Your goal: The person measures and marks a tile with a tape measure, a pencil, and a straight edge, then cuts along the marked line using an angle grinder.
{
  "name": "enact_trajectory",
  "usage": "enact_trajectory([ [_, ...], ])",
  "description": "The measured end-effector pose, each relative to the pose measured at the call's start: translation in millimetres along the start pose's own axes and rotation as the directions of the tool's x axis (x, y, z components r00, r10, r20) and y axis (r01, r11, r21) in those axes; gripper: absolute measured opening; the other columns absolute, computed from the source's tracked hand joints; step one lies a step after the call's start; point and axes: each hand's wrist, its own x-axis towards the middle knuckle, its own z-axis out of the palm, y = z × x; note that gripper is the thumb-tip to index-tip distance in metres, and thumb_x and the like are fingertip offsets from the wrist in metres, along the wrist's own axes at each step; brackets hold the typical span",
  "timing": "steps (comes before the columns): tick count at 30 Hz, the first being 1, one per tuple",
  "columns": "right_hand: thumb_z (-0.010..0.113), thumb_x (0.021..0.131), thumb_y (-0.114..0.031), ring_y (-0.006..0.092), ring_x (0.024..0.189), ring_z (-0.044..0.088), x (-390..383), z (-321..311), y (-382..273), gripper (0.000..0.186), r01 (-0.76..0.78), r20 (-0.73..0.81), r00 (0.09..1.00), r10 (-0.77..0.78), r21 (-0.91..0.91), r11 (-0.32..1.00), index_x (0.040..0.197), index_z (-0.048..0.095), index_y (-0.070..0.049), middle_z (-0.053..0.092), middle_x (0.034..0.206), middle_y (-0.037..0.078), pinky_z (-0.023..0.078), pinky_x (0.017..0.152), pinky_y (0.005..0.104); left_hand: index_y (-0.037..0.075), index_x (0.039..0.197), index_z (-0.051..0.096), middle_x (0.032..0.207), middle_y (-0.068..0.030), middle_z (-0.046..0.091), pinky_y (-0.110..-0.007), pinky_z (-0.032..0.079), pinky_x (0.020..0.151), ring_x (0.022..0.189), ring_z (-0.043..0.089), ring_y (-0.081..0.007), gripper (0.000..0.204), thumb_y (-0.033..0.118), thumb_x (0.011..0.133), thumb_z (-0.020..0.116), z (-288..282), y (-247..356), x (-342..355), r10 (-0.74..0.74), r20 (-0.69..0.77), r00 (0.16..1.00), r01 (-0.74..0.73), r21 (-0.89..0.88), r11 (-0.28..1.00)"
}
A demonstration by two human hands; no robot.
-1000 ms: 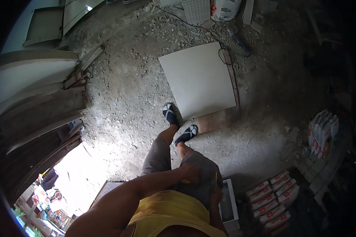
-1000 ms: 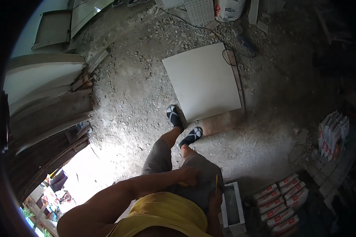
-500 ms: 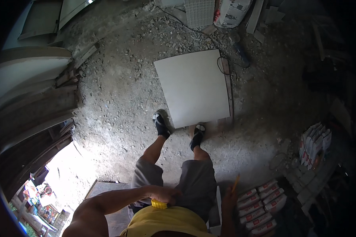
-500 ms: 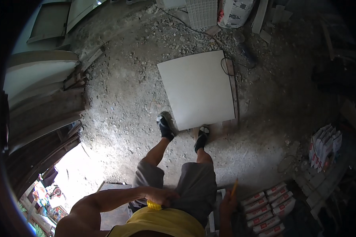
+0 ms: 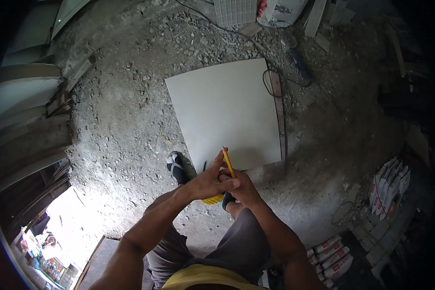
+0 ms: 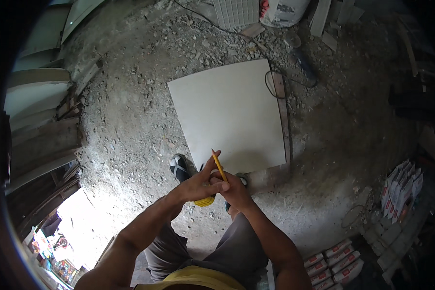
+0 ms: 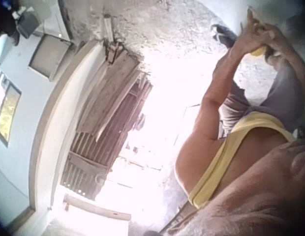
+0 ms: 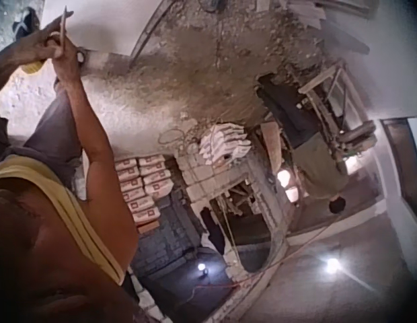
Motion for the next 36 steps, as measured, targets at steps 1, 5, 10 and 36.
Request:
enact_trajectory([
  [1,0.062,0.098,-0.031,0.0082,0.092,0.054,2.3,-2.7,12.2,0.036,-0.008,-0.010,1.000,0.008,0.007,1.000,0.112,0.059,0.002,0.059,0.098,0.000,0.044,0.083,0.0251,0.010,0.157,-0.005,0.149,-0.0278,0.036,-0.045,0.034,0.113,0.139,0.038,-0.0397,0.114,0.058,0.085,0.070,3.3,-11.6,6.3,-0.007,0.013,1.000,0.007,-0.002,1.000],
  [5,0.058,0.098,-0.030,0.0059,0.070,0.053,7.2,-23.7,50.3,0.029,-0.051,-0.221,0.974,0.047,-0.015,0.999,0.110,0.063,-0.003,0.058,0.079,-0.001,0.042,0.062,0.0221,0.011,0.157,0.008,0.143,-0.0223,0.045,-0.044,0.042,0.105,0.124,0.051,-0.0368,0.102,0.051,0.087,0.070,-3.8,-32.8,27.0,-0.092,0.088,0.992,0.087,0.060,0.994],
  [10,0.064,0.090,-0.039,0.0102,0.037,0.041,-12.1,-99.2,119.9,0.032,-0.399,-0.591,0.712,0.378,0.102,0.911,0.097,0.066,-0.009,0.058,0.062,0.003,0.035,0.034,0.0265,0.015,0.136,0.054,0.131,-0.0117,0.059,-0.038,0.050,0.094,0.105,0.064,-0.0271,0.052,0.030,0.088,0.067,-81.3,-106.2,77.0,-0.213,-0.164,0.963,0.251,0.267,0.930],
  [36,0.049,0.094,-0.019,0.0192,0.045,0.045,109.4,-154.3,350.7,0.022,0.209,-0.706,0.433,0.560,0.683,0.700,0.076,0.050,-0.007,0.049,0.061,0.007,0.036,0.044,0.0341,0.008,0.118,0.061,0.109,-0.0165,0.069,-0.041,0.052,0.089,0.107,0.066,-0.0336,0.045,0.022,0.075,0.059,-338.4,-52.1,341.7,-0.033,-0.502,0.864,0.454,0.750,0.481],
])
